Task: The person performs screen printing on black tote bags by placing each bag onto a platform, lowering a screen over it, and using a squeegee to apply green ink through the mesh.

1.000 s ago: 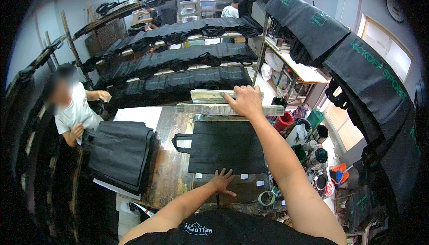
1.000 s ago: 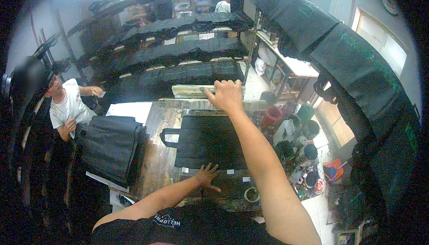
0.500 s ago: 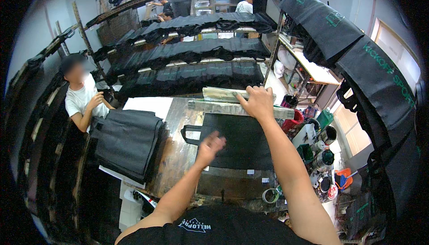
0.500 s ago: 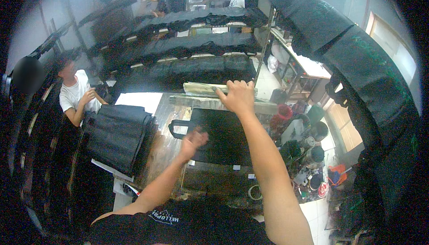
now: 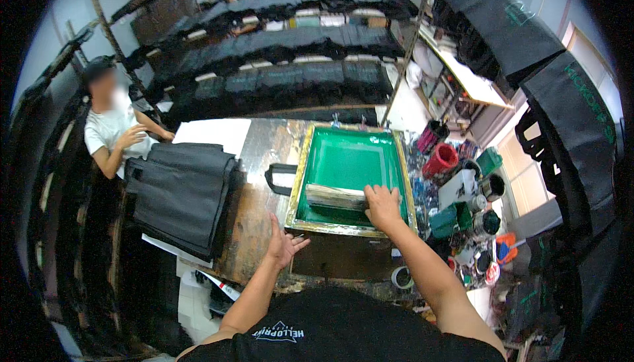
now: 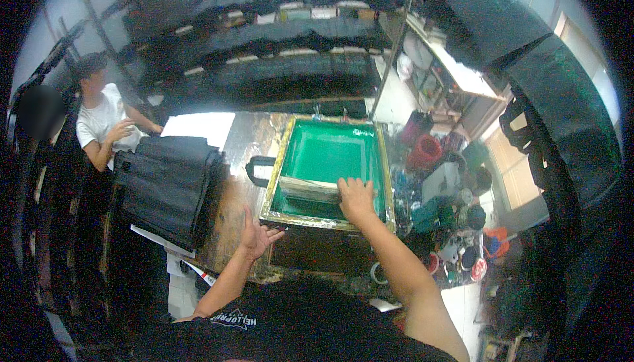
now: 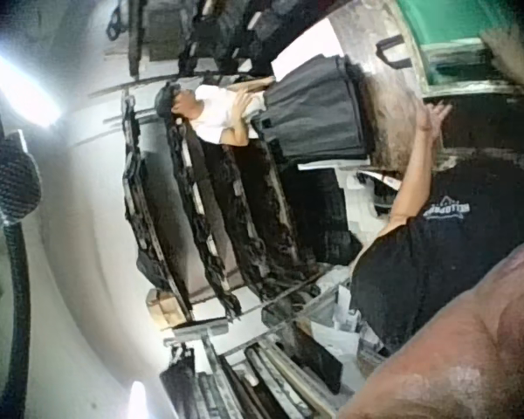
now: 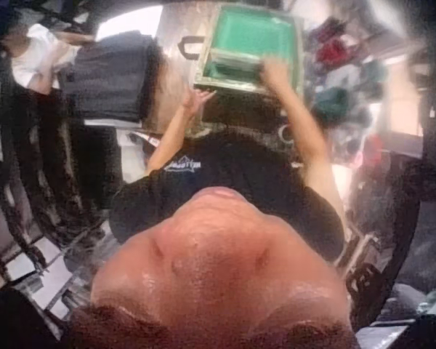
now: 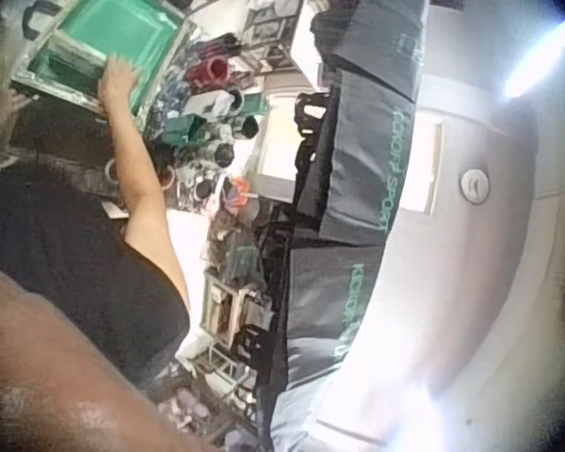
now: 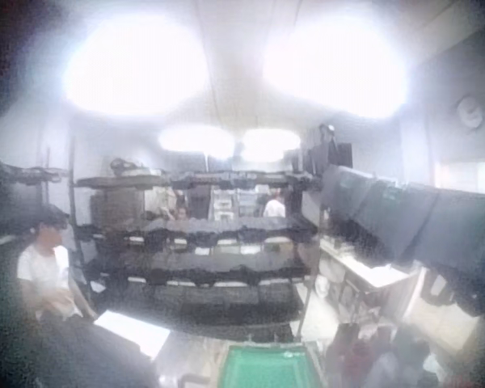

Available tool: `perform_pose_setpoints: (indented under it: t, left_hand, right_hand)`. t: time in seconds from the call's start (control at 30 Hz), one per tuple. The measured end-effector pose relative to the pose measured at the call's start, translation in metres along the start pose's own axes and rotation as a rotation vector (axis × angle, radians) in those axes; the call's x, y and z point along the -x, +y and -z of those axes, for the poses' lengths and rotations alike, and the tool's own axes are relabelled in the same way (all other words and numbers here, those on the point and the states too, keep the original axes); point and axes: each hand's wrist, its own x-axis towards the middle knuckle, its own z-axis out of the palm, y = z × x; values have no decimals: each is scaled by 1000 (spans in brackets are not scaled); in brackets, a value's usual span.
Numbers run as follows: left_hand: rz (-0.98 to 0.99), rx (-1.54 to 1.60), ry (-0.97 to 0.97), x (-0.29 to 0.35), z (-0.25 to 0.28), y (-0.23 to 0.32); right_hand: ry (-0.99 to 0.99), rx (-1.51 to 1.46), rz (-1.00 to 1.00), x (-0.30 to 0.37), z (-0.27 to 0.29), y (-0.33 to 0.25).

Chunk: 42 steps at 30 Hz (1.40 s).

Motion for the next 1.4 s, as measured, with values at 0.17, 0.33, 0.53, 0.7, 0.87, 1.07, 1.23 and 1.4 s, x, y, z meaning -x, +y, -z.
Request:
perform_pose_setpoints:
  t: [0.17,0.33,0.53,0.7,0.87,1.07,1.23,1.4]
  left_hand:
    - [96,-31,-36,-25,46,-34]
    - [81,-67,43,-25,35,-35]
    - [120,-84,42,-20,36,-34]
    - [93,-84,92,-19,31,-34]
    - [82,-53,67,-22,30,-33]
    - [99,-28,102,-27,36,-34]
    - [112,-45,14,-21,31,-28]
    - [114,-49,62,-17,27,-24]
  right_hand:
    - [-72,-72,-18,-4,-37,-5]
    - [-199,-50,-71,-10,-39,1]
    - [-155,-84,-76,-15,-16,10]
    - [-179,-136,-50,-10,0,11]
    - [-241,-146,-43,14,-27,-8]
    - [-68,-39,-13,20,-41,-19]
    - [28,11,-2,-19,-67,0]
    - [-9,16,-30,-86,-82,28]
